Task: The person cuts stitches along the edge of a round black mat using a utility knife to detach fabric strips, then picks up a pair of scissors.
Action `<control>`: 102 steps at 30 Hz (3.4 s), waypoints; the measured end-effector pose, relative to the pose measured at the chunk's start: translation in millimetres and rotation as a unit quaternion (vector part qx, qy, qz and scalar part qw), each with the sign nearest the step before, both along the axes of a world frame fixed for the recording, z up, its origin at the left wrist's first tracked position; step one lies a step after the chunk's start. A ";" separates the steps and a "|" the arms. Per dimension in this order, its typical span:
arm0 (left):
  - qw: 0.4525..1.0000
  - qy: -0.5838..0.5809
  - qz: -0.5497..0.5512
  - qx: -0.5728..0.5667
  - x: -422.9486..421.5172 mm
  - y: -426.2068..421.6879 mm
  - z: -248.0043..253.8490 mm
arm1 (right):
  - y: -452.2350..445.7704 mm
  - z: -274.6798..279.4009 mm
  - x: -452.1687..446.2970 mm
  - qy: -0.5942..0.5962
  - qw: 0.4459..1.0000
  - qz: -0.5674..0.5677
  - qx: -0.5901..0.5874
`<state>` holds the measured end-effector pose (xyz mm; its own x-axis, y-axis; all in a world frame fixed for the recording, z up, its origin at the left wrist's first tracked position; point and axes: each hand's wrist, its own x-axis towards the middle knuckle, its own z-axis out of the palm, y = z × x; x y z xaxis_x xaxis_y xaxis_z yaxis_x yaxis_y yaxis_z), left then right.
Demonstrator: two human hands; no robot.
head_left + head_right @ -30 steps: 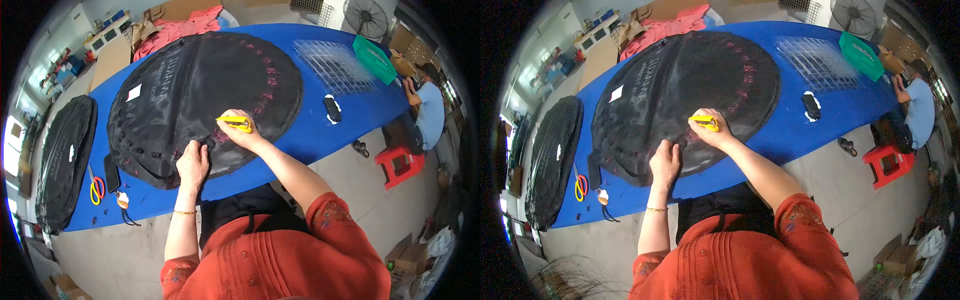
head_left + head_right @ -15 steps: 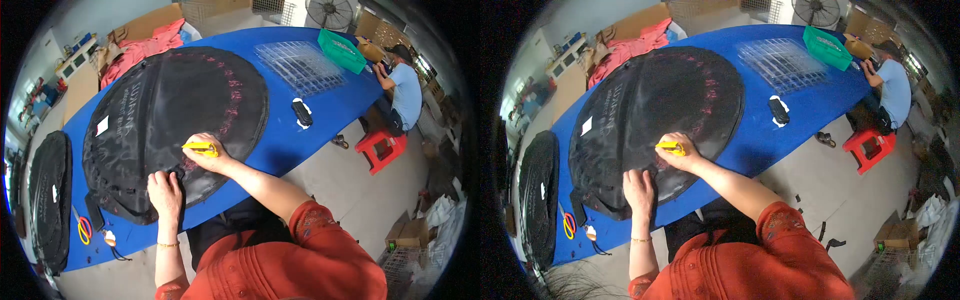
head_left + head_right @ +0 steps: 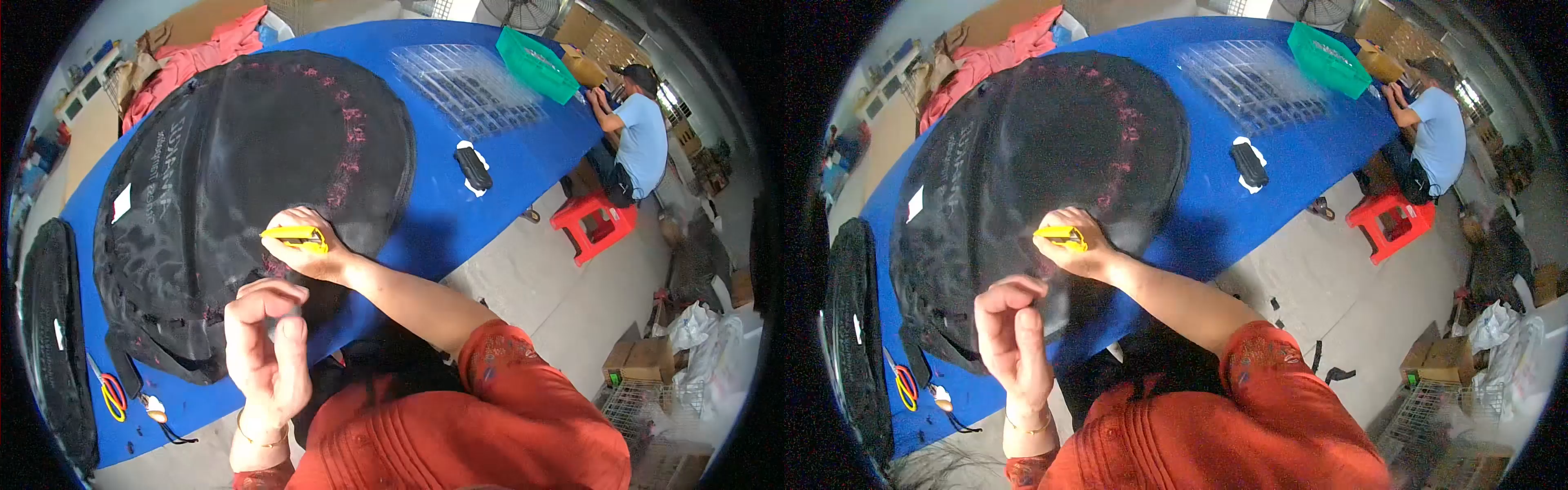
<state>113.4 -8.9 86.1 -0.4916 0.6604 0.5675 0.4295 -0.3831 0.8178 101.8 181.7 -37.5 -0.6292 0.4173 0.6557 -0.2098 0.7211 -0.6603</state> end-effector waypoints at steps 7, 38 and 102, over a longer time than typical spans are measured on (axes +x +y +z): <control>0.951 -0.164 -0.231 0.122 23.9 -6.1 40.7 | 4.2 5.3 -0.3 -0.071 0.995 -0.022 0.061; 0.985 -0.034 0.130 0.110 -7.6 -40.8 5.5 | 9.8 -10.9 -3.0 -0.009 0.997 -0.008 0.078; 0.804 0.339 0.348 -0.342 -44.6 -13.7 -111.0 | 11.3 17.9 -5.2 -0.099 0.929 0.312 -0.172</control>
<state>68.8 -22.6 -24.9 -0.6080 0.6309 0.4820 0.7814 0.5830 0.2225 96.6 193.0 -19.6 -0.9135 0.0947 0.3957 -0.3650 0.2390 -0.8998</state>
